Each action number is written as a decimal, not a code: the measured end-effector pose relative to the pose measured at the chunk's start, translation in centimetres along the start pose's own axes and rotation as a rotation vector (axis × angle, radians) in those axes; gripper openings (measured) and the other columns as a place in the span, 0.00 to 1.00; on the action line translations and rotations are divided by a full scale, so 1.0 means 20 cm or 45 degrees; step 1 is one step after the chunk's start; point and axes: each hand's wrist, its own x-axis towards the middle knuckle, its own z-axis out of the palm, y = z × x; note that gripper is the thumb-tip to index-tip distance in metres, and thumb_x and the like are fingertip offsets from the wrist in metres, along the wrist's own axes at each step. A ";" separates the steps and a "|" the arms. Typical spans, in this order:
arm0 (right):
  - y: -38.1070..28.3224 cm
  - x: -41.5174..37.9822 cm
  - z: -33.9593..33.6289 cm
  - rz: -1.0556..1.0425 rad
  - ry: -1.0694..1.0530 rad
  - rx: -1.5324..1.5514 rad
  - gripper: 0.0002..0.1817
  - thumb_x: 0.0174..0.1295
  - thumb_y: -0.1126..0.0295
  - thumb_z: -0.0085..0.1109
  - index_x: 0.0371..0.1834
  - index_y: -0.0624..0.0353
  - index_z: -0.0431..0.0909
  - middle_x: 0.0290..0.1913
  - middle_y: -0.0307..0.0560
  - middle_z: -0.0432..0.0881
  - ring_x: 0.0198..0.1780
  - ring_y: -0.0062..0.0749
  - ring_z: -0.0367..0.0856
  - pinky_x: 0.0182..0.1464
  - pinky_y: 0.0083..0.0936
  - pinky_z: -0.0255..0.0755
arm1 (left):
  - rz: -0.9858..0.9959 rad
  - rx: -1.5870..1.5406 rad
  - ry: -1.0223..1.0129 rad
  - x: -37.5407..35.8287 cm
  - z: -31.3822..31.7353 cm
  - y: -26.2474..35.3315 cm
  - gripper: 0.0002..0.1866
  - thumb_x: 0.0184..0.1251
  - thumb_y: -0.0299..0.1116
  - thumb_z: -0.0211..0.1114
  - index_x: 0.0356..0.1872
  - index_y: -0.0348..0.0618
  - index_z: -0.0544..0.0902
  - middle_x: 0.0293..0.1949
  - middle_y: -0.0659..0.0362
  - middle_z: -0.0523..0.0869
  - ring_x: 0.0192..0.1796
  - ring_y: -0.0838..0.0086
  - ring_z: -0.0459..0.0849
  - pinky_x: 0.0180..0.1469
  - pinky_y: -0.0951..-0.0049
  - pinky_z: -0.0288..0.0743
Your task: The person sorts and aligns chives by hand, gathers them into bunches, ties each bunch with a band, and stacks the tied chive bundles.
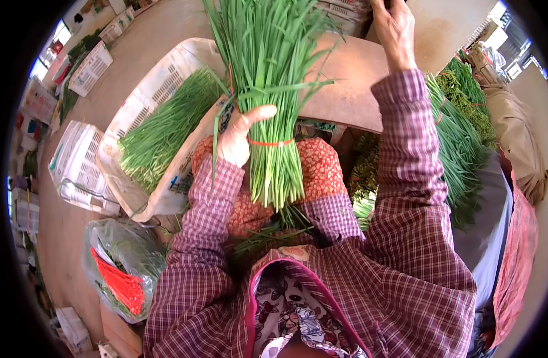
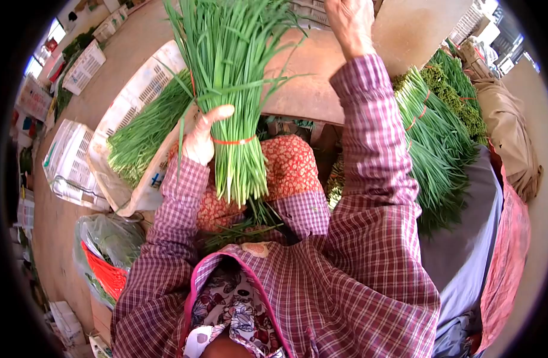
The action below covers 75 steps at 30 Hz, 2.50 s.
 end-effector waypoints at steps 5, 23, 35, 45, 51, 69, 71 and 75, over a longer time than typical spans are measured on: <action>-0.04 -0.62 0.21 0.646 -0.956 0.189 0.61 0.51 0.29 0.56 0.75 0.65 0.43 0.69 0.75 0.57 0.66 0.56 0.69 0.63 0.49 0.69 | -0.311 -0.247 0.286 0.19 0.06 0.07 0.21 0.59 0.41 0.70 0.51 0.39 0.82 0.51 0.58 0.84 0.57 0.72 0.80 0.63 0.66 0.71; -0.18 -0.90 0.03 1.565 -0.900 1.355 0.31 0.64 0.56 0.57 0.66 0.62 0.65 0.60 0.49 0.76 0.60 0.31 0.74 0.62 0.30 0.70 | -0.148 -0.005 0.621 0.62 -0.83 -0.07 0.16 0.70 0.37 0.56 0.53 0.38 0.78 0.53 0.52 0.82 0.53 0.67 0.79 0.59 0.67 0.71; -0.04 -0.72 0.25 1.560 -0.407 2.459 0.28 0.68 0.49 0.47 0.58 0.61 0.73 0.49 0.54 0.81 0.45 0.40 0.83 0.45 0.38 0.82 | -0.715 -0.398 -0.666 -0.15 -0.19 0.23 0.46 0.61 0.65 0.59 0.63 0.28 0.69 0.58 0.43 0.79 0.60 0.59 0.79 0.64 0.59 0.71; -0.37 -0.78 0.27 1.675 -1.008 1.343 0.33 0.73 0.45 0.41 0.72 0.56 0.61 0.65 0.45 0.72 0.59 0.27 0.75 0.60 0.25 0.71 | -0.035 -0.827 0.008 -0.09 0.13 0.16 0.54 0.55 0.76 0.53 0.71 0.39 0.59 0.66 0.46 0.69 0.68 0.53 0.68 0.68 0.55 0.67; -0.27 -0.61 0.37 0.730 -1.194 1.136 0.45 0.68 0.47 0.53 0.76 0.63 0.42 0.72 0.55 0.59 0.72 0.39 0.59 0.69 0.33 0.59 | -0.126 -0.766 0.119 -0.09 -0.06 0.15 0.34 0.50 0.48 0.75 0.56 0.39 0.75 0.49 0.55 0.84 0.49 0.65 0.84 0.53 0.63 0.81; -0.01 -0.25 0.91 1.061 -0.534 0.821 0.36 0.55 0.71 0.68 0.65 0.66 0.59 0.51 0.54 0.79 0.50 0.36 0.80 0.53 0.29 0.77 | -0.453 -1.021 0.183 -0.25 0.05 -0.08 0.36 0.51 0.42 0.76 0.61 0.40 0.72 0.52 0.57 0.81 0.53 0.67 0.81 0.58 0.64 0.77; 0.14 -0.16 0.98 0.995 -0.391 0.808 0.29 0.56 0.74 0.66 0.60 0.67 0.64 0.47 0.52 0.80 0.44 0.35 0.81 0.48 0.29 0.78 | -0.429 -0.960 0.212 -0.27 0.07 -0.07 0.37 0.50 0.43 0.77 0.61 0.40 0.72 0.52 0.57 0.81 0.53 0.67 0.81 0.57 0.63 0.77; 0.45 0.03 0.86 1.047 -0.079 0.866 0.28 0.59 0.78 0.58 0.64 0.65 0.63 0.41 0.50 0.80 0.37 0.32 0.81 0.38 0.26 0.78 | -0.404 -0.925 0.244 -0.29 0.08 -0.02 0.41 0.46 0.47 0.78 0.61 0.40 0.73 0.53 0.57 0.82 0.53 0.67 0.81 0.57 0.63 0.77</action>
